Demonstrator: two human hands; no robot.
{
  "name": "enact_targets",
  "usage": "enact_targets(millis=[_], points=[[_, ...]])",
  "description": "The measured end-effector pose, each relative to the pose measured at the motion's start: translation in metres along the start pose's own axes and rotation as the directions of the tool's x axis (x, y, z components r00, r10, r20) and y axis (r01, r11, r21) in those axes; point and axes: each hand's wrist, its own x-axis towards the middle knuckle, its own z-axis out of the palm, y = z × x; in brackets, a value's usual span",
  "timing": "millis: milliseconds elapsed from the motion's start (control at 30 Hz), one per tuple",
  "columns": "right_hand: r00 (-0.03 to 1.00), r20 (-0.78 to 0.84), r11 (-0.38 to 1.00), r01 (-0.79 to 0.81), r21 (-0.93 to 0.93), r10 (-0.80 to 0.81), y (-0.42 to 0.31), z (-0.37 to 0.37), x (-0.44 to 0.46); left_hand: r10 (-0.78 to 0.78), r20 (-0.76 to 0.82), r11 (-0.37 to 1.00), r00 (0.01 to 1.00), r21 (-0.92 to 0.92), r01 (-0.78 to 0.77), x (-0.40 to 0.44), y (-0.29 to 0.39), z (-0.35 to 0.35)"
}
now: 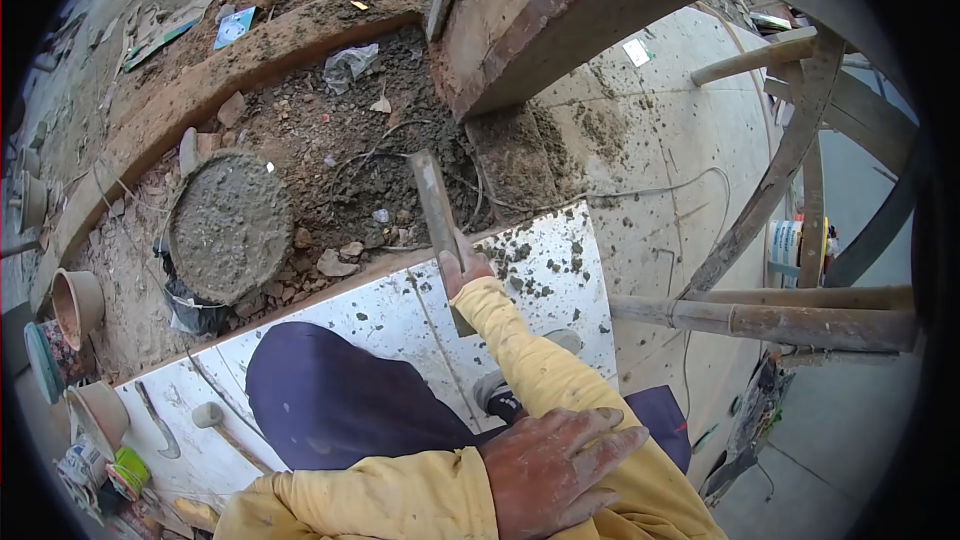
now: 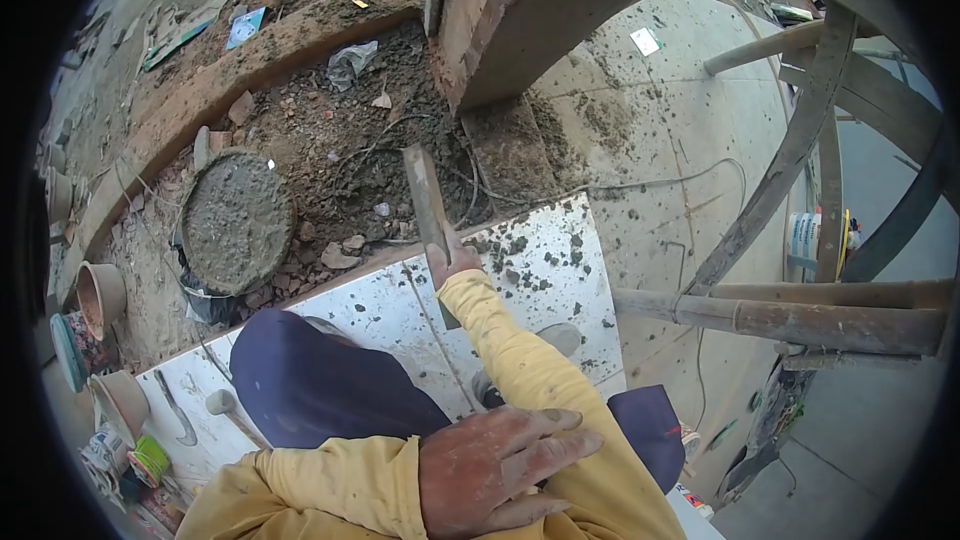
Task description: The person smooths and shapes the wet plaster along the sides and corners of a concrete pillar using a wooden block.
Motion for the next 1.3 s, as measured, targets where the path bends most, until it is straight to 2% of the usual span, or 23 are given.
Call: enact_targets(millis=[67,100,133,200,267,333,400,467,533,567,633,667,700,767,833,967,1033,1067,1133,1200,1233,1267,1300], points=[[0.943,-0.302,0.97,-0.068,0.234,0.139,-0.008,0.013,0.012,-0.049,0.006,0.999,0.999,0.024,0.049,-0.002,0.0,-0.005],[0.927,-0.225,0.95,-0.267,0.16,0.299,-0.009,0.012,0.015,-0.046,0.004,0.999,0.999,0.023,0.046,-0.003,0.0,-0.006],[0.929,-0.224,0.952,-0.263,0.154,0.293,-0.016,0.006,0.021,-0.049,-0.015,0.998,0.999,0.034,0.049,-0.005,-0.001,-0.006],[0.9,-0.268,0.878,-0.408,-0.248,0.343,-0.029,0.0,0.037,-0.062,-0.053,0.997,0.997,0.051,0.065,-0.005,-0.002,-0.011],[0.9,-0.16,0.862,-0.434,-0.262,0.405,-0.039,0.002,0.06,0.009,-0.095,0.999,0.995,0.032,-0.006,-0.005,-0.003,-0.017],[0.898,-0.086,0.902,-0.429,0.048,0.431,-0.032,0.023,0.088,-0.006,-0.096,0.999,0.995,0.032,0.009,-0.009,-0.004,-0.021],[0.917,0.349,0.971,-0.229,0.061,0.194,-0.04,0.032,0.096,-0.006,-0.095,0.999,0.995,0.039,0.01,-0.009,-0.003,-0.022],[0.801,0.586,0.97,0.221,-0.097,-0.124,-0.037,0.097,0.098,0.003,-0.088,0.998,0.996,0.065,0.003,-0.009,-0.002,-0.025],[0.907,0.419,0.997,-0.022,-0.079,0.053,-0.086,0.115,0.049,0.005,-0.065,0.99,0.998,0.142,0.004,-0.013,-0.002,-0.03],[0.905,0.423,0.997,-0.018,-0.078,0.05,-0.105,0.101,0.045,-0.004,-0.047,0.98,0.999,0.199,0.013,-0.016,-0.003,-0.032],[0.939,0.257,0.974,-0.217,-0.067,0.227,-0.126,0.063,0.042,-0.024,-0.081,0.989,0.996,0.142,0.035,-0.02,-0.004,-0.037],[0.963,0.117,0.961,-0.22,-0.164,0.241,-0.13,0.048,0.053,-0.035,-0.114,0.995,0.993,0.092,0.046,-0.022,-0.004,-0.038],[0.93,0.147,0.938,-0.315,-0.144,0.335,-0.143,0.014,0.065,-0.03,-0.12,0.996,0.992,0.084,0.041,-0.022,-0.004,-0.041],[0.94,-0.078,0.909,-0.342,-0.239,0.333,-0.136,-0.01,0.108,-0.024,-0.083,0.999,0.996,-0.045,0.02,-0.024,-0.004,-0.046],[0.942,-0.156,0.899,-0.332,-0.287,0.298,-0.127,-0.031,0.148,0.013,-0.117,1.0,0.993,0.002,-0.013,-0.023,-0.003,-0.05],[0.92,0.001,0.804,-0.342,-0.486,0.393,-0.117,-0.046,0.203,0.072,-0.25,0.99,0.966,0.134,-0.04,-0.02,0.0,-0.069],[0.888,0.233,0.769,-0.184,-0.612,0.397,-0.148,-0.059,0.185,0.056,-0.241,0.997,0.969,0.074,-0.039,-0.021,0.001,-0.077],[0.887,0.233,0.767,-0.184,-0.615,0.4,-0.144,-0.058,0.181,0.044,-0.229,0.999,0.972,0.029,-0.039,-0.022,0.002,-0.08],[0.919,0.316,0.764,0.026,-0.644,0.235,-0.127,-0.059,0.165,0.059,-0.239,0.996,0.969,-0.044,-0.071,-0.022,0.002,-0.078],[0.927,0.319,0.772,0.052,-0.633,0.199,-0.129,-0.071,0.126,0.083,-0.256,0.986,0.963,-0.12,-0.117,-0.021,0.001,-0.074],[0.921,0.358,0.752,0.123,-0.647,0.157,-0.08,-0.053,0.139,0.102,-0.217,0.983,0.971,-0.126,-0.131,-0.021,0.0,-0.072],[0.867,0.466,0.7,0.22,-0.68,0.179,-0.093,-0.065,0.12,0.118,-0.178,0.981,0.977,-0.134,-0.143,-0.021,0.0,-0.071],[0.802,0.545,0.749,0.202,-0.632,0.244,-0.106,-0.08,0.098,0.122,-0.184,0.979,0.975,-0.14,-0.149,-0.022,0.0,-0.068]])
